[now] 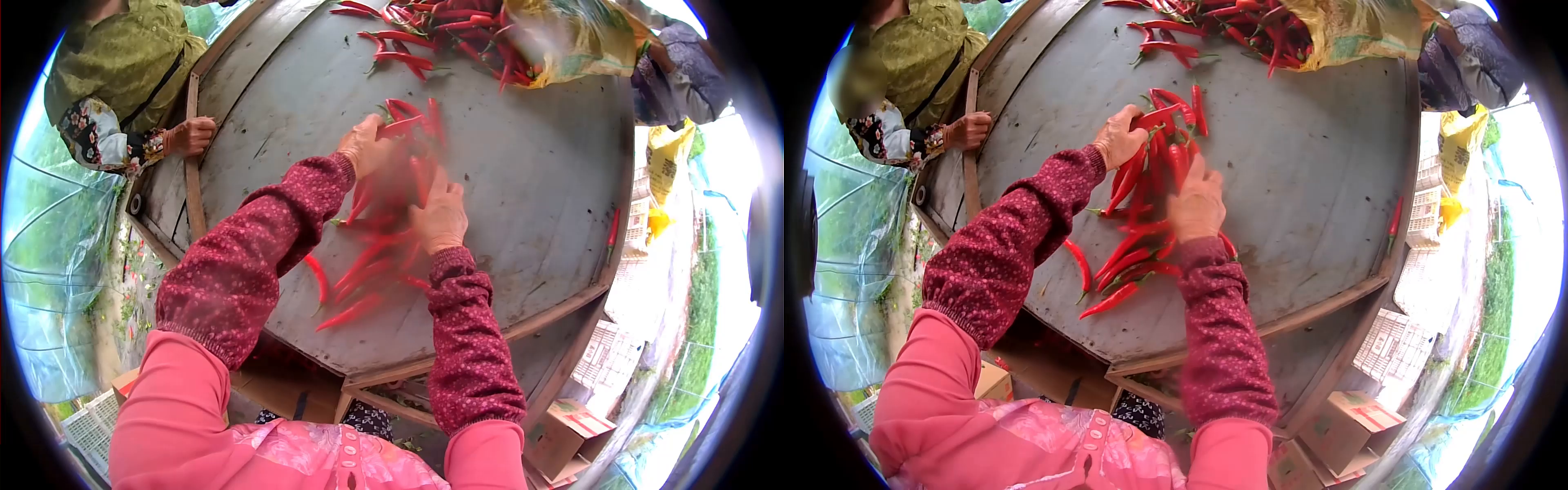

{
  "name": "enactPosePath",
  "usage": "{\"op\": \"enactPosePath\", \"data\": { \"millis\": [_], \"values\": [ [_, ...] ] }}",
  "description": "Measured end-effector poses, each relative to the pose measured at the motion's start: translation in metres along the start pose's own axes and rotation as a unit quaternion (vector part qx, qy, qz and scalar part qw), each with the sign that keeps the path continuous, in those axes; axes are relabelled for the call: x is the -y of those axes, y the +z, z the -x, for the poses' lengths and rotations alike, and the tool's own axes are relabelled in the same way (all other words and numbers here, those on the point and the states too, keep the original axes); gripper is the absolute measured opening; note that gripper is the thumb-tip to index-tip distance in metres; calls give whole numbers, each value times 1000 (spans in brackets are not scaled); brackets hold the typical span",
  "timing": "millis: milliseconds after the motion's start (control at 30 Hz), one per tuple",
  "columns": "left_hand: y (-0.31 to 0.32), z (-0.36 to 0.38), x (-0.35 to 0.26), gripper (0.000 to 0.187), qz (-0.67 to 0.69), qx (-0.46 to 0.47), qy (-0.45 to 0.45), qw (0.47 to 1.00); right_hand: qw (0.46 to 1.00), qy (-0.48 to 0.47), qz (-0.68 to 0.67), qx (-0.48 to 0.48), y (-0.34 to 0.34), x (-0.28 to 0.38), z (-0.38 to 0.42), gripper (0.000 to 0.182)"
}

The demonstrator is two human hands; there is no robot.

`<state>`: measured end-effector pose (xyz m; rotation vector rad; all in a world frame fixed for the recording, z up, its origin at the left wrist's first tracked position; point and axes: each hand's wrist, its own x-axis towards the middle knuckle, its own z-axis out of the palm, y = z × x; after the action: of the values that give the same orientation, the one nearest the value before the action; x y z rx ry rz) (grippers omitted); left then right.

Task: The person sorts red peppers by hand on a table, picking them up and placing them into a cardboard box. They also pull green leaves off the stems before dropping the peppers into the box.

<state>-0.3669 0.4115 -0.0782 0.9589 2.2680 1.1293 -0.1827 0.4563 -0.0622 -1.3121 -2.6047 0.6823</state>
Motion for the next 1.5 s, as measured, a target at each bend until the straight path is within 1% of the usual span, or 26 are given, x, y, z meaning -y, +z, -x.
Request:
{"op": "enactPosePath", "data": {
  "millis": [33, 100, 167, 200, 333, 400, 500, 633, 667, 700, 767, 833, 867, 900, 967, 1033, 1067, 1133, 1167, 1233, 1267, 1300, 1333, 1367, 1433, 1500],
  "values": [
    [2, -2, -5, 37, -14, -20, 20, 999, 1000, 1, -1, -1, -1, -2, -2, 74],
    [8, -16, -11, 38, 0, -19, -5, 1000, 999, 23, -16, 38, -2, -7, -7, 78],
    [18, -28, -21, 43, -58, -84, -29, 994, 998, 34, -41, 36, -9, -11, -2, 75],
    [22, -33, -29, 55, -54, -71, -69, 994, 996, 44, -64, 35, -12, -12, 2, 71],
    [42, -34, -66, 70, -146, -87, -71, 983, 995, 42, -91, -16, -7, -21, 17, 67],
    [50, -43, -78, 79, -245, -18, -91, 965, 995, -3, -92, -46, 2, -31, 20, 66],
    [59, -57, -73, 79, -271, 6, -55, 961, 994, 13, -101, -36, 2, -36, 24, 66],
    [55, -54, -75, 72, -331, 40, -66, 940, 989, 30, -140, -46, -2, -45, 34, 64],
    [51, -52, -73, 71, -330, 81, -15, 940, 979, 11, -193, -71, 4, -47, 35, 62],
    [48, -45, -69, 71, -326, 124, 33, 937, 965, -8, -245, -93, 11, -50, 40, 60],
    [42, -33, -62, 69, -316, 101, 54, 942, 950, 30, -305, -62, 7, -48, 51, 56],
    [21, -26, -57, 67, -194, 176, 105, 959, 929, 62, -364, -39, 2, -42, 57, 52],
    [7, -9, -57, 65, -128, 189, 110, 967, 905, 75, -417, -30, 3, -42, 61, 47],
    [7, 1, -41, 65, -72, 164, 164, 970, 879, 87, -468, -20, 4, -41, 64, 43],
    [-19, 41, -54, 65, -57, 213, 130, 967, 859, 87, -505, -17, 1, -41, 72, 40],
    [-27, 60, -33, 65, -5, 177, 237, 955, 839, 90, -537, -12, -2, -39, 81, 36],
    [-32, 66, -26, 65, -4, 177, 238, 955, 839, 85, -535, -43, -6, -37, 84, 33],
    [-48, 73, -13, 64, 145, 136, 210, 957, 833, 86, -539, -88, -16, -31, 88, 26],
    [-60, 72, -4, 64, 145, 133, 212, 957, 834, 82, -538, -88, -17, -31, 87, 26],
    [-85, 67, 14, 65, 97, 107, 117, 983, 811, 130, -567, -64, -21, -37, 83, 26],
    [-91, 62, 22, 65, 97, 104, 118, 983, 821, 153, -547, -53, -22, -39, 75, 27],
    [-95, 59, 30, 67, 72, 123, 75, 987, 822, 151, -547, -51, -19, -40, 68, 27],
    [-97, 56, 38, 69, 47, 142, 31, 988, 851, 154, -501, -27, -14, -40, 61, 28],
    [-93, 52, 46, 69, 47, 140, 31, 988, 878, 155, -453, -4, -10, -39, 51, 29],
    [-83, 46, 57, 74, 60, 98, 41, 992, 885, 181, -428, 24, 3, -29, 34, 32],
    [-75, 35, 61, 82, 41, 99, 13, 994, 939, 123, -319, -15, 18, -20, 17, 34]
  ]
}}
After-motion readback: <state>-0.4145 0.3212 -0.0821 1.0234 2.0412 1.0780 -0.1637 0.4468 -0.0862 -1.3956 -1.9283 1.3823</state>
